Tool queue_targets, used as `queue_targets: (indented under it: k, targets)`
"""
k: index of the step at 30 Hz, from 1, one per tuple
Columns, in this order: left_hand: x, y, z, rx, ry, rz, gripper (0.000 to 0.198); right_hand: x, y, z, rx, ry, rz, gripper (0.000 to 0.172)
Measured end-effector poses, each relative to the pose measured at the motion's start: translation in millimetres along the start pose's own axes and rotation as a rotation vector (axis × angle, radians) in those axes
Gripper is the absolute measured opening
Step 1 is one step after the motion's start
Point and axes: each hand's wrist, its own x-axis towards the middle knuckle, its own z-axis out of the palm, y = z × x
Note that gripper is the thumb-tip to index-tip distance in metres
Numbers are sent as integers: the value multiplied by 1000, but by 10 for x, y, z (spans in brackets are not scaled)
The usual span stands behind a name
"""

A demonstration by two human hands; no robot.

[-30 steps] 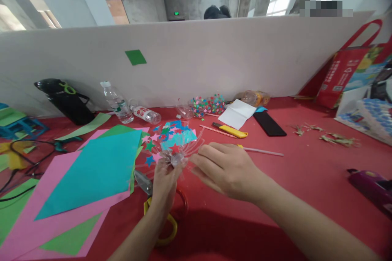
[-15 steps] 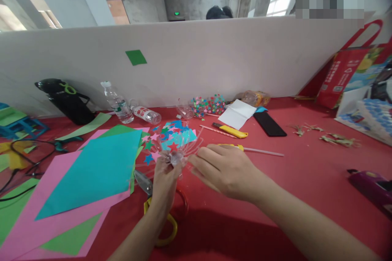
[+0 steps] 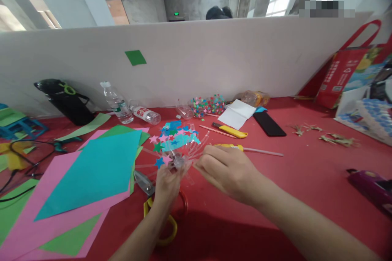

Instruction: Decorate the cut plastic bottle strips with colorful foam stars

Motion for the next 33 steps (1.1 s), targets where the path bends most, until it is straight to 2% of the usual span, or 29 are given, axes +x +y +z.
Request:
queue_targets:
  k: [5, 10, 15, 21, 27, 33]
  targets:
    - [56, -78, -59, -8, -66, 14, 38, 34, -19, -43, 6, 19, 24, 13]
    - [98, -122, -108, 16, -71, 57, 27, 55, -23, -61, -27, 46, 23, 12]
    - [98, -122, -97, 4, -76, 43, 21, 37, -15, -62, -112, 84, 18, 10]
    - [90, -98, -80, -24, -74, 19, 23, 22, -7, -52, -194, 40, -47, 13]
    - [76, -77, -61, -1, -55, 17, 20, 40, 4, -58, -209, -27, -50, 13]
    - [67, -95, -74, 17, -75, 12, 17, 36, 13, -53, -206, -23, -86, 15]
